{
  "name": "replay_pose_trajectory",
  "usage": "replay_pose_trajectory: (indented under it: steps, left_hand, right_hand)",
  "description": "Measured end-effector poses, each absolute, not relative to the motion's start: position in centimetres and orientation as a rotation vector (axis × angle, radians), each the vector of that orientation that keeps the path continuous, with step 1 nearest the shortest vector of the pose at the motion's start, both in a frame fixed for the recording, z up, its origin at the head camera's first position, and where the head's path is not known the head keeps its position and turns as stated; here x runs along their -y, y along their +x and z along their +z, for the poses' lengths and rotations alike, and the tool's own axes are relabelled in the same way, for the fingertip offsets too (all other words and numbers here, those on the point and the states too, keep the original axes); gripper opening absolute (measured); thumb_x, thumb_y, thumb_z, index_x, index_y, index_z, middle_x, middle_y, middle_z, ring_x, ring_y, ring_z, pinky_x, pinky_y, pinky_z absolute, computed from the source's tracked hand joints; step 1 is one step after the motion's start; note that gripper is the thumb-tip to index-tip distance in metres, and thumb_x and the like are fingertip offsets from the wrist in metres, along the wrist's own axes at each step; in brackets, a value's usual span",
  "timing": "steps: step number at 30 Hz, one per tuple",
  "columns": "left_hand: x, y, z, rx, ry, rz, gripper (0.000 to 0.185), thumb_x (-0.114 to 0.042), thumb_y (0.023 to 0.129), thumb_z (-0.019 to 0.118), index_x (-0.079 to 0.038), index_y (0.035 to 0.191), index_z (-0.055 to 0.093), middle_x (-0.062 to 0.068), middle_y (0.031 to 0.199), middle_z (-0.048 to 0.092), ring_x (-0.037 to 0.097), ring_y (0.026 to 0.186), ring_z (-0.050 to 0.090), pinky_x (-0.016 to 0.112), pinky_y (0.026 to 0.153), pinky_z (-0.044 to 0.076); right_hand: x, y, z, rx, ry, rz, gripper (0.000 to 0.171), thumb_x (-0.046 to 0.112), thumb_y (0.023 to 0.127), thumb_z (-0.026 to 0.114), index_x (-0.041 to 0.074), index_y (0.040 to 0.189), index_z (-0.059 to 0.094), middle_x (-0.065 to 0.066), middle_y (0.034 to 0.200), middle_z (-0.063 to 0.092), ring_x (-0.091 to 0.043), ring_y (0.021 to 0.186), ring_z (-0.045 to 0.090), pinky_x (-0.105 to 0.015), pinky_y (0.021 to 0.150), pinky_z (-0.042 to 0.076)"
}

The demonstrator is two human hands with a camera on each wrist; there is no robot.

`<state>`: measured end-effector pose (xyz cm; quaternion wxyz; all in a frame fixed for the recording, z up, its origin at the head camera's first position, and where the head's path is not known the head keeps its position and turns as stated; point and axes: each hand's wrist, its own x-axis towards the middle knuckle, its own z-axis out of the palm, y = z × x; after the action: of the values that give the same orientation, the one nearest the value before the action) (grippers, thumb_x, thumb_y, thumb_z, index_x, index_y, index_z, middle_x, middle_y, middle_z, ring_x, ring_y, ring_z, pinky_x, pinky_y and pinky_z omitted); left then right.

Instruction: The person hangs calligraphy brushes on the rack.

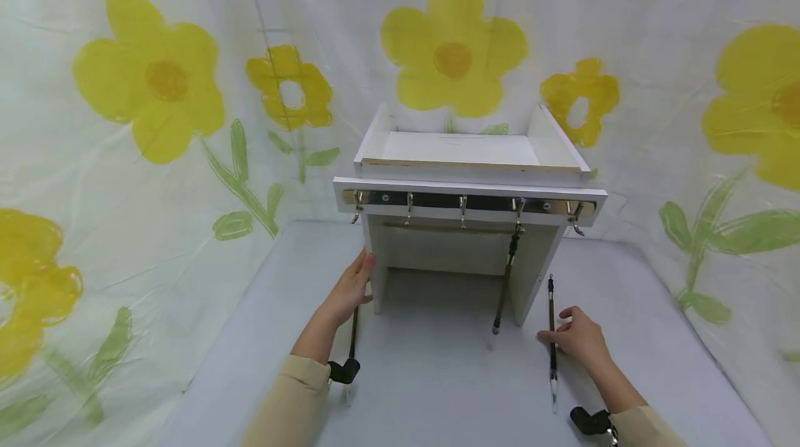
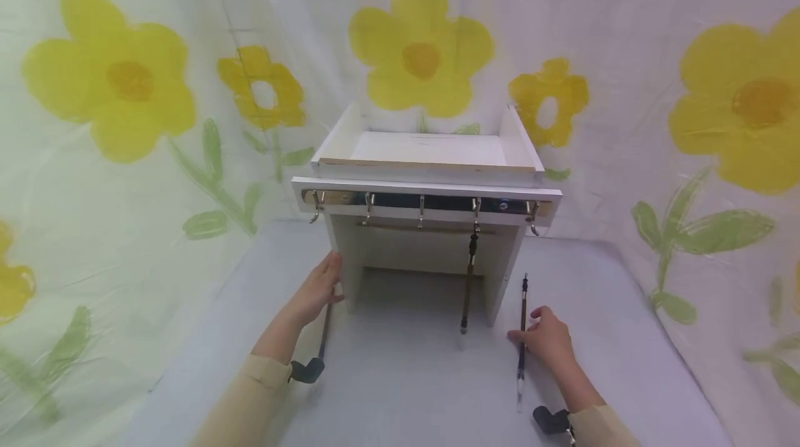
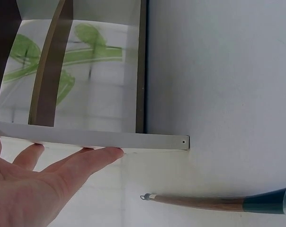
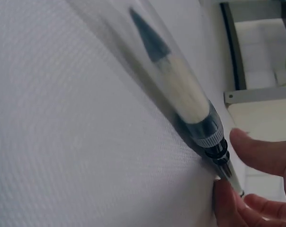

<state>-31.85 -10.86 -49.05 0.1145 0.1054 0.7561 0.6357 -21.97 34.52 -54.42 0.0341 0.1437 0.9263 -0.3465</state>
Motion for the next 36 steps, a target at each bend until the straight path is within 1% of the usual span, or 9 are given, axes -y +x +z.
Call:
replay_pose_trajectory:
  steps: [4,8,12,18,22,25,29,32,36]
  left_hand:
    - [11.1,-31.6,-48.6,-2.213,0.32,1.857,0.077,-0.068,0.101,0.032,-0.03,0.164,0.009,0.014,0.169,0.014,0.05,0.148,0.025,0.069,0.103,0.042]
    - [11.0,-31.5,-48.3,-2.192,0.33,1.864,0.076,-0.067,0.101,0.032,-0.03,0.164,0.009,0.014,0.169,0.013,0.05,0.148,0.025,0.069,0.104,0.042]
    - [10.9,-31.4,-48.1,-2.19,0.323,1.873,0.074,-0.065,0.102,0.032,-0.032,0.164,0.009,0.014,0.169,0.014,0.05,0.148,0.024,0.07,0.103,0.041]
    - [11.0,-31.4,-48.1,-2.199,0.34,1.875,0.073,-0.064,0.103,0.032,-0.031,0.164,0.009,0.014,0.169,0.014,0.05,0.149,0.023,0.071,0.103,0.041]
    - [11.0,-31.4,-48.1,-2.2,0.329,1.867,0.074,-0.065,0.102,0.033,-0.03,0.164,0.009,0.013,0.169,0.013,0.05,0.149,0.022,0.07,0.104,0.041]
    - [11.0,-31.4,-48.2,-2.203,0.318,1.861,0.076,-0.066,0.102,0.032,-0.028,0.164,0.008,0.014,0.169,0.012,0.051,0.149,0.021,0.07,0.104,0.041]
    - [10.9,-31.3,-48.1,-2.209,0.317,1.85,0.078,-0.066,0.102,0.032,-0.027,0.164,0.007,0.014,0.169,0.011,0.051,0.149,0.021,0.069,0.104,0.041]
    - [10.9,-31.2,-48.0,-2.213,0.318,1.844,0.078,-0.067,0.101,0.031,-0.027,0.164,0.006,0.013,0.17,0.01,0.05,0.149,0.02,0.069,0.105,0.041]
    - [11.0,-31.2,-48.1,-2.22,0.322,1.84,0.078,-0.066,0.102,0.031,-0.027,0.164,0.006,0.014,0.17,0.01,0.05,0.149,0.02,0.069,0.105,0.041]
  right_hand:
    - [-34.2,-22.1,-54.1,-2.864,0.431,-1.052,0.062,0.017,0.081,0.083,-0.01,0.123,0.047,-0.015,0.088,0.065,-0.021,0.072,0.059,-0.031,0.059,0.047]
    - [-34.5,-22.1,-53.8,-2.855,0.412,-1.066,0.056,0.008,0.082,0.076,-0.013,0.124,0.047,-0.019,0.091,0.067,-0.02,0.071,0.062,-0.032,0.059,0.051]
    - [-34.8,-22.1,-53.6,-2.823,0.42,-1.142,0.057,0.004,0.081,0.07,-0.017,0.128,0.046,-0.021,0.092,0.067,-0.017,0.068,0.064,-0.032,0.059,0.053]
    - [-35.1,-21.8,-53.7,-2.706,0.407,-1.344,0.063,-0.002,0.085,0.064,-0.021,0.14,0.04,-0.03,0.104,0.065,-0.02,0.076,0.067,-0.036,0.066,0.062]
    - [-35.1,-21.8,-53.6,-2.601,0.372,-1.493,0.062,-0.001,0.09,0.063,-0.021,0.143,0.037,-0.029,0.109,0.063,-0.021,0.081,0.069,-0.036,0.07,0.063]
    - [-35.2,-21.7,-53.2,-2.507,0.376,-1.607,0.062,0.0,0.094,0.064,-0.018,0.145,0.035,-0.026,0.11,0.067,-0.023,0.084,0.073,-0.037,0.072,0.063]
    - [-35.0,-21.3,-52.6,-2.425,0.383,-1.736,0.065,0.001,0.096,0.063,-0.014,0.148,0.029,-0.026,0.114,0.072,-0.025,0.093,0.076,-0.038,0.076,0.064]
    - [-34.9,-21.1,-52.2,-2.402,0.352,-1.815,0.067,0.002,0.097,0.062,-0.011,0.15,0.024,-0.026,0.118,0.07,-0.027,0.098,0.075,-0.038,0.078,0.063]
    - [-34.6,-20.7,-51.5,-2.455,0.304,-1.87,0.067,0.007,0.099,0.064,-0.006,0.151,0.023,-0.03,0.127,0.065,-0.026,0.101,0.075,-0.037,0.08,0.063]
